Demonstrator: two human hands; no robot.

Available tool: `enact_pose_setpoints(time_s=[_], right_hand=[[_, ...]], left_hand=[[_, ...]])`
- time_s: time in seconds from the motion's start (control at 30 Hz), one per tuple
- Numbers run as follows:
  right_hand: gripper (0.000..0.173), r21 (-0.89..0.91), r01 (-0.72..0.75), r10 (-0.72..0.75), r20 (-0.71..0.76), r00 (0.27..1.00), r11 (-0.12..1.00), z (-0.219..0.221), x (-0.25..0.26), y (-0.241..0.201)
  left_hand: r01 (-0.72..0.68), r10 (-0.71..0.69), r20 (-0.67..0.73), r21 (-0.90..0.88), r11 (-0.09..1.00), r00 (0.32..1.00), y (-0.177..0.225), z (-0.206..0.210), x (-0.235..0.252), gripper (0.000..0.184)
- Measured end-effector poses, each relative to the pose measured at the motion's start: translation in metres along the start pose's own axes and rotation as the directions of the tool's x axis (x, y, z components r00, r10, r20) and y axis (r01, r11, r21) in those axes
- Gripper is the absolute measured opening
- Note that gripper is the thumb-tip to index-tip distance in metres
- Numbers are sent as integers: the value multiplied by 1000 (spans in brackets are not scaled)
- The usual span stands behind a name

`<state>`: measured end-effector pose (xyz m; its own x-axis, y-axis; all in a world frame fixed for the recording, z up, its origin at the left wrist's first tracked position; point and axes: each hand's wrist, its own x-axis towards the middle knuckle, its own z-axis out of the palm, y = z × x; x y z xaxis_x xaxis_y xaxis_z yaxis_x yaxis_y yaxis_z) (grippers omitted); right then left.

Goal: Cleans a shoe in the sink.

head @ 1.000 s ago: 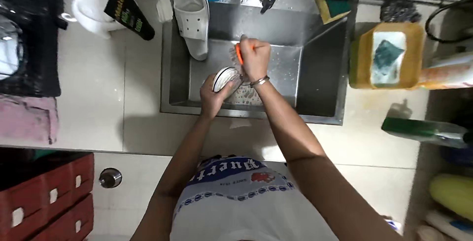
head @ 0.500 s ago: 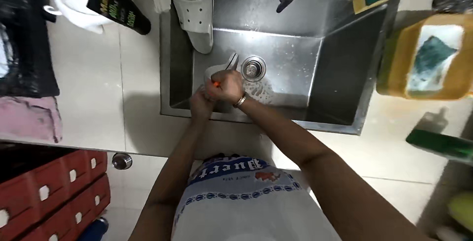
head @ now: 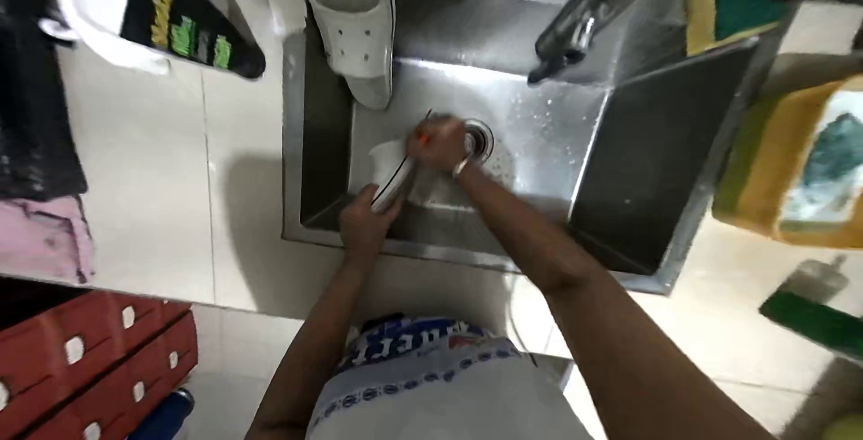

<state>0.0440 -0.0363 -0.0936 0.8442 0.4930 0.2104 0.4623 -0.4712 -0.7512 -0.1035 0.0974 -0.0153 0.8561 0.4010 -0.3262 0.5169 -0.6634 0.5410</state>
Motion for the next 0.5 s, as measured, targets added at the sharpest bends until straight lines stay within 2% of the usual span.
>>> enact_pose_setpoints(time_s=[0.07,0.1,0.13,0.23,0.27,0.3,0.37,0.4,0.43,0.5], right_hand=[[35,124,272,-275,3,962,954,5,-12,-47],[36,153,332,-338,15,941,931,5,-12,-47],[34,128,324,-330,34,943,938,4,-4,-26],[27,15,77,-77,24,997,997,5,18,61],[27,17,48,-48,0,999,999,8,20,61],[24,42,68,-69,11,998,997,7,20,41],[28,134,265,-274,50,961,955,9,17,-17],[31,195,341,-356,47,933,920,12,12,-32],[31,231,362,-384,59,921,903,13,15,-28],[24,125,273,-282,54,958,954,12,29,23]], left_hand=[[53,-51,27,-58,997,998,-3,-3,-5,40],[53,-51,30,-49,997,998,-3,-2,-6,39],[46,-45,32,-18,999,998,-1,-1,-3,42],[-2,1,11,69,998,1000,3,3,-4,43],[7,-8,8,71,997,1000,4,3,-6,42],[35,-36,9,58,998,999,5,1,-4,42],[130,-129,46,-6,992,991,8,-2,1,45],[157,-155,59,-25,987,986,7,-3,-1,44],[158,-156,69,-20,987,985,6,-2,-1,43],[71,-73,57,42,997,996,4,2,-4,39]])
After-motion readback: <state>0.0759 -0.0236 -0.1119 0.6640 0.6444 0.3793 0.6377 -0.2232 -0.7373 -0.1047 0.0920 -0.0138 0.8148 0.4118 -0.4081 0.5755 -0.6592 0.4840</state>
